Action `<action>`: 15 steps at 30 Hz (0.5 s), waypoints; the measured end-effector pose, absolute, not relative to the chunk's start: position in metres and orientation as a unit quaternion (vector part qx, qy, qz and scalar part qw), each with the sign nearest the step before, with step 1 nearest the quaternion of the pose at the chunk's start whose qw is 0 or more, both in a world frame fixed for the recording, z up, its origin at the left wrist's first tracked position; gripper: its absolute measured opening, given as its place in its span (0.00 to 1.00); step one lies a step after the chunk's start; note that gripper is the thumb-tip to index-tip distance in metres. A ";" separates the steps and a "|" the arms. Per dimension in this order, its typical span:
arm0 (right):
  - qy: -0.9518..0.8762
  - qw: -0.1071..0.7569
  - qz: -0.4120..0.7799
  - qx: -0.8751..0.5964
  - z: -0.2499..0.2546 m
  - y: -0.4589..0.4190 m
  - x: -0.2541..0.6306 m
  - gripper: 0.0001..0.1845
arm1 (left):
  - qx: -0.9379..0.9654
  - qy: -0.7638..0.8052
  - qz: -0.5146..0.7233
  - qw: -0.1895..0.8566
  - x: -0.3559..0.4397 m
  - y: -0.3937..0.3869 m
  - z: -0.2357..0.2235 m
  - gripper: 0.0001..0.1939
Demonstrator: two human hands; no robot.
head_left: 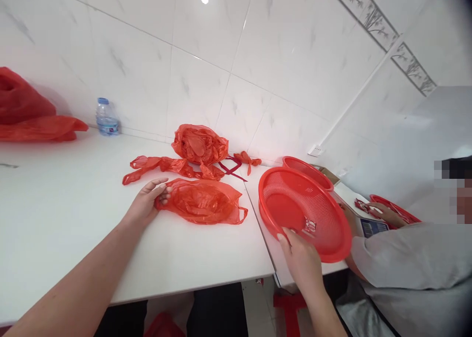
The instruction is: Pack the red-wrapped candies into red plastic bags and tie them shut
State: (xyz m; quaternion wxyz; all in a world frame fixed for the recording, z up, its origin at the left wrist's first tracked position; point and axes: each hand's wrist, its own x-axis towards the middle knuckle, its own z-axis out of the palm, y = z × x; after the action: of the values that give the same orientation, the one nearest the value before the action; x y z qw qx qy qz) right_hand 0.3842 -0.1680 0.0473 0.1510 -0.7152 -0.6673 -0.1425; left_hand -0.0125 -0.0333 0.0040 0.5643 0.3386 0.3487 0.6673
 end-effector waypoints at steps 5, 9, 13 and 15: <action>-0.659 0.102 -0.018 -0.745 0.077 -0.163 0.407 0.26 | 0.329 0.350 0.668 0.568 -0.010 -0.034 0.006 0.19; -0.678 0.130 0.079 -0.719 0.097 -0.136 0.445 0.27 | 0.332 0.339 0.672 0.569 -0.010 -0.033 0.004 0.19; -0.655 0.098 0.089 -0.744 0.095 -0.101 0.487 0.31 | 0.316 0.321 0.681 0.577 -0.010 -0.033 0.002 0.19; -0.648 0.082 0.089 -0.752 0.086 -0.091 0.501 0.31 | 0.310 0.317 0.683 0.580 -0.010 -0.033 0.002 0.19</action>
State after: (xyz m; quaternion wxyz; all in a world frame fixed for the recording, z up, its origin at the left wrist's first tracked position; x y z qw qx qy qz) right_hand 0.5006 -0.0914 0.0857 0.0816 -0.7522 -0.6478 0.0893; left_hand -0.0102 -0.0330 0.0018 0.5805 0.3102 0.3167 0.6831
